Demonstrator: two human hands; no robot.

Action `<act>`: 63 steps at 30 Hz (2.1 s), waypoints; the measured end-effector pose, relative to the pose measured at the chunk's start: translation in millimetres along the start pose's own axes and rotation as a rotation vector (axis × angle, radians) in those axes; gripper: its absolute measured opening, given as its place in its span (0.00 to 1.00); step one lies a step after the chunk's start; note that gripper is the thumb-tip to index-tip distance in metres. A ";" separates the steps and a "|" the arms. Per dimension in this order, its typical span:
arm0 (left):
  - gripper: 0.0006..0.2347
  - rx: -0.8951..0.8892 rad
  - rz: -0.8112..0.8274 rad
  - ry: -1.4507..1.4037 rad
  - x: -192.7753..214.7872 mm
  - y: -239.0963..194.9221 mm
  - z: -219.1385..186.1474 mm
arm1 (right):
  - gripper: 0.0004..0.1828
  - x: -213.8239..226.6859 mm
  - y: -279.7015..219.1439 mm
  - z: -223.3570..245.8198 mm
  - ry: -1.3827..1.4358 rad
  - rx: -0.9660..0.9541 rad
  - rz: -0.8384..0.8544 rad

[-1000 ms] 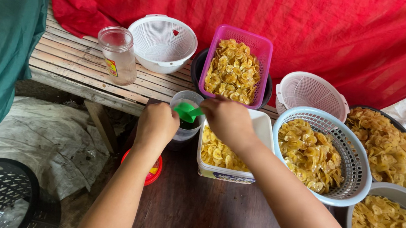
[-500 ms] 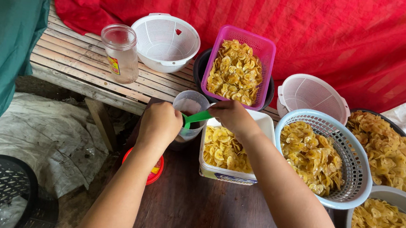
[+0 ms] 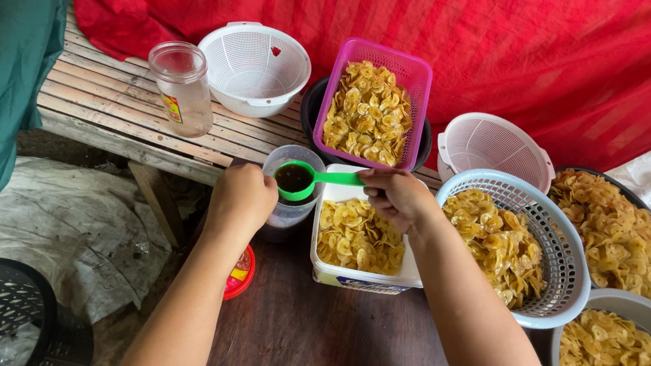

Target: The person scoops a dark liquid from a plastic cup using a green measuring spoon and pours it over yellow chips in a white container. They then shake the container to mix the contents and pour the chips into a blue colander. The person repeats this process by adding more chips and liquid to the container and shaking it again.

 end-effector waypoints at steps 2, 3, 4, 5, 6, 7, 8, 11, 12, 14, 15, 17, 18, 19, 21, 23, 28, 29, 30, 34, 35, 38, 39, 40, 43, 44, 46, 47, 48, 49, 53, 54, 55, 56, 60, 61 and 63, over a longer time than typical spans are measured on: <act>0.12 0.015 0.003 0.009 0.3 1.5 0.8 | 0.07 5.3 -5.3 6.8 0.040 0.012 0.013; 0.12 0.010 0.003 0.015 0.4 1.7 0.5 | 0.07 10.2 -8.3 10.1 0.055 0.016 -0.004; 0.12 0.004 0.002 0.021 0.6 2.1 0.3 | 0.07 15.2 -11.5 13.1 0.070 0.020 -0.021; 0.12 -0.003 0.002 0.027 0.9 2.3 0.0 | 0.07 21.2 -15.8 15.6 0.066 0.018 -0.031; 0.12 -0.006 0.004 0.026 1.1 2.6 0.1 | 0.07 29.1 -21.2 18.6 0.062 0.016 -0.040; 0.12 -0.006 0.004 0.025 1.3 2.6 0.6 | 0.07 36.8 -25.9 21.3 0.055 0.013 -0.048; 0.12 -0.006 0.004 0.024 1.5 2.5 1.3 | 0.08 45.6 -31.5 25.8 0.024 0.051 -0.056; 0.12 0.014 0.009 0.014 0.8 3.6 3.5 | 0.08 76.6 -49.0 33.5 -0.077 0.154 -0.149; 0.12 0.010 0.001 0.014 0.9 4.8 3.1 | 0.07 87.3 -53.4 34.0 -0.114 0.180 -0.226; 0.12 0.003 -0.013 0.015 1.0 4.6 3.7 | 0.09 99.2 -65.4 31.4 -0.280 0.289 -0.346; 0.12 0.005 -0.005 0.026 0.3 5.4 4.5 | 0.09 97.9 -72.2 28.7 -0.408 0.376 -0.390; 0.12 0.010 0.010 0.048 -0.9 6.5 6.3 | 0.10 86.2 -96.6 30.7 -0.722 0.697 -0.441; 0.12 0.010 0.008 0.039 -0.8 6.8 6.6 | 0.10 72.2 -115.4 29.4 -0.907 0.932 -0.443; 0.12 0.011 0.005 0.030 -0.6 6.9 6.7 | 0.09 55.8 -133.8 26.4 -1.090 1.169 -0.437; 0.11 -0.004 -0.007 0.019 0.3 6.0 5.0 | 0.10 45.8 -146.4 19.2 -1.205 1.181 -0.459; 0.11 -0.036 -0.028 0.013 2.0 4.1 1.2 | 0.10 42.3 -150.4 21.0 -1.237 1.111 -0.516; 0.11 -0.020 -0.018 0.006 2.5 -1.8 -3.5 | 0.08 40.5 -122.5 53.7 -0.450 0.855 -0.419; 0.11 -0.016 -0.019 0.007 3.2 -2.5 -3.7 | 0.08 31.7 -119.0 59.7 -0.434 0.868 -0.371; 0.11 -0.014 -0.020 0.000 3.9 -3.0 -4.2 | 0.08 18.9 -114.2 63.3 -0.418 0.881 -0.324; 0.12 -0.005 0.000 0.004 4.9 -3.3 -4.6 | 0.08 -54.2 -99.6 58.9 -0.828 0.987 -0.309; 0.12 -0.003 0.009 0.012 4.5 -3.1 -4.0 | 0.08 -76.7 -102.1 56.5 -1.013 1.119 -0.302; 0.11 -0.018 -0.031 -0.041 6.5 -2.3 -4.2 | 0.07 -114.3 -86.4 39.3 -1.201 1.070 -0.251; 0.11 -0.017 -0.027 -0.034 5.2 -2.9 -3.4 | 0.07 -117.0 -80.1 34.0 -1.199 1.027 -0.231; 0.11 -0.015 -0.023 -0.026 3.9 -3.2 -2.3 | 0.08 -117.9 -72.5 27.7 -1.196 0.984 -0.212; 0.12 -0.011 -0.018 -0.021 1.8 -2.3 3.0 | 0.08 -101.2 -43.6 14.0 -1.090 0.825 -0.220; 0.12 -0.009 -0.016 -0.021 1.8 -1.8 5.9 | 0.08 -91.0 -33.4 9.8 -1.038 0.766 -0.232; 0.12 0.015 0.004 -0.031 -0.2 -1.0 12.3 | 0.08 -77.3 -19.1 9.8 -0.784 0.794 -0.180; 0.12 0.023 0.015 -0.037 -2.2 -0.1 14.3 | 0.08 -68.4 -14.5 11.1 -0.656 0.804 -0.158; 0.12 0.016 0.011 -0.035 -2.8 0.2 15.9 | 0.08 -54.6 -6.0 6.8 -0.576 0.682 -0.184; 0.12 0.008 0.002 -0.034 -3.0 1.1 17.2 | 0.07 -42.6 1.1 4.2 -0.497 0.565 -0.207; 0.13 -0.008 -0.024 -0.022 -3.7 3.1 21.1 | 0.06 -6.2 2.5 0.9 -0.176 0.230 -0.251; 0.12 0.001 -0.012 -0.020 -5.4 0.0 23.2 | 0.05 0.9 -3.3 0.1 -0.155 0.192 -0.229; 0.12 0.007 -0.007 -0.019 -6.6 1.8 23.1 | 0.05 7.5 -7.4 4.6 -0.133 0.163 -0.205; 0.12 0.012 -0.003 -0.018 -7.1 4.0 22.9 | 0.05 13.4 -11.2 9.2 -0.112 0.133 -0.181; 0.13 0.019 0.011 -0.018 -5.2 2.8 24.2 | 0.06 42.9 -32.3 24.1 0.041 0.161 -0.132; 0.12 0.024 0.008 -0.023 -3.3 3.9 24.7 | 0.06 56.0 -40.2 25.6 0.029 0.171 -0.174; 0.13 0.030 0.015 -0.022 0.2 4.8 25.0 | 0.07 75.4 -53.8 27.8 0.002 0.226 -0.237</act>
Point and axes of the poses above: each hand's wrist, its own y-axis towards the middle knuckle, its own x-axis out of the back of the hand, z = x × y, the point moved 7 cm from there along y, towards the middle knuckle, and after that the axes turned 10 degrees about -z, right-handed, at the moved point
